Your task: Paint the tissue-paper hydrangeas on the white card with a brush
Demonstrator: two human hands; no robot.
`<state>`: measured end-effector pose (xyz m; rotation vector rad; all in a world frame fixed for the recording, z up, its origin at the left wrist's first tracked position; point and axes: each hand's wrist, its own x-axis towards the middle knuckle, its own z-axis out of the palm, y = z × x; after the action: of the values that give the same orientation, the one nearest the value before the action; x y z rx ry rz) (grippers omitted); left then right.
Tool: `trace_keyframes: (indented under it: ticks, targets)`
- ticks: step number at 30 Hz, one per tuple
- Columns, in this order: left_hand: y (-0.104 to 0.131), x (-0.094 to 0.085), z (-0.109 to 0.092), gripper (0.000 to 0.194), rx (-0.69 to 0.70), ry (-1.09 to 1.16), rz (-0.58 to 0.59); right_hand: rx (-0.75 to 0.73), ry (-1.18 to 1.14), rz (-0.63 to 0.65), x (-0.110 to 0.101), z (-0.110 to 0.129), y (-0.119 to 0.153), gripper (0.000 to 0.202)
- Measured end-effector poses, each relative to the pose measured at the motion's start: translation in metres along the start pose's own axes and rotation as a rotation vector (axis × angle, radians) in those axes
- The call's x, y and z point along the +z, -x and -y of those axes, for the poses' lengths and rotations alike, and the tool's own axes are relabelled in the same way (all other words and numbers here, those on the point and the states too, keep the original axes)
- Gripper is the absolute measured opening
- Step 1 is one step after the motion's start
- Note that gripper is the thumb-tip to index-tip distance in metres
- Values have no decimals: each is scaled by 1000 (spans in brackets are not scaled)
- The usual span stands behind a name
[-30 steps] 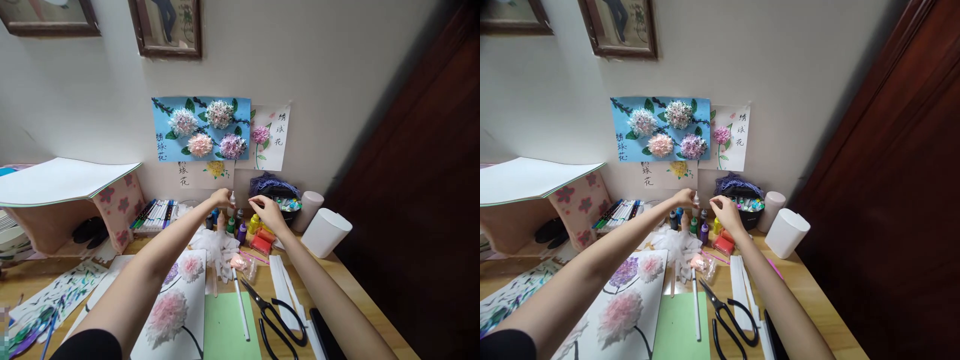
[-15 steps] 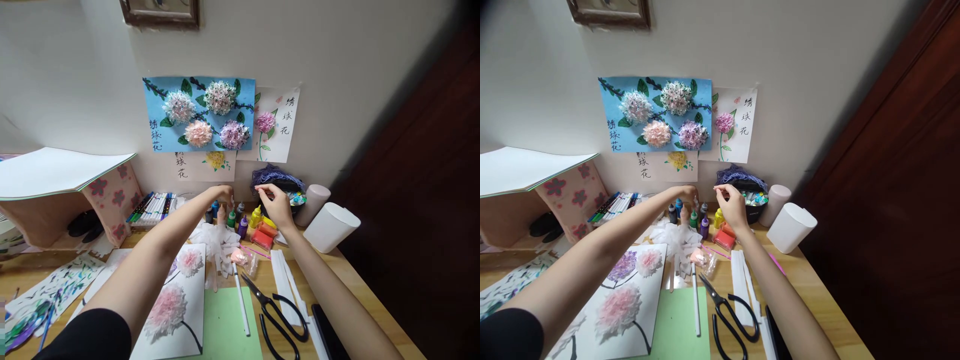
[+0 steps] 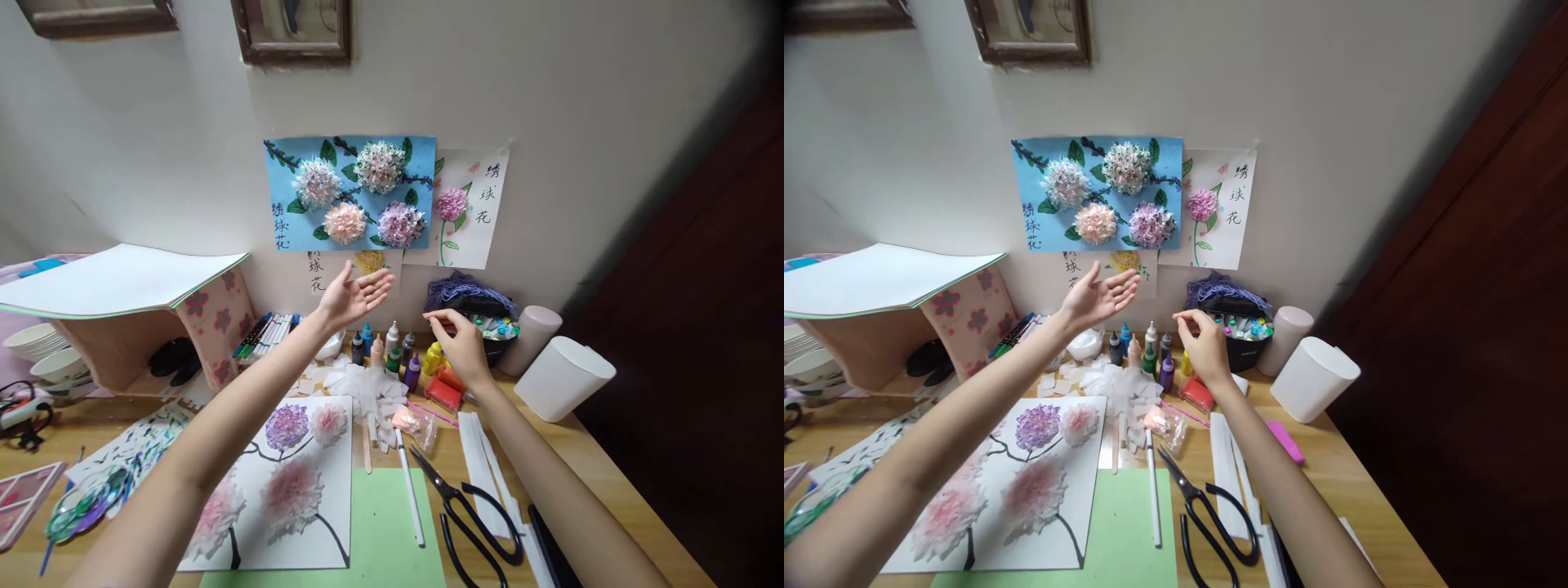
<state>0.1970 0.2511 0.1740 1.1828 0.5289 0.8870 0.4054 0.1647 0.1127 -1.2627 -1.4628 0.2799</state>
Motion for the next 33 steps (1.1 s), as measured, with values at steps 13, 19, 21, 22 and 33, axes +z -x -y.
trace_keyframes:
  ticks: [13, 19, 21, 22, 33]
  targets:
    - [88, 7, -6, 61, 147, 1016, -159, -30, 394, 574, 31, 31, 46, 13]
    - [153, -27, -6, 51, 304, 1054, -459, -6, 506, 639, 65, 11, 79, 14]
    - [172, -38, -8, 49, 339, 1066, -531, -12, 509, 635, 72, 13, 82, 16]
    - [181, -44, -9, 48, 361, 1073, -561, -18, 503, 628, 75, 16, 82, 17]
    - [230, -89, -17, 46, 508, 1086, -704, -90, 341, 488, 142, 65, 36, 13]
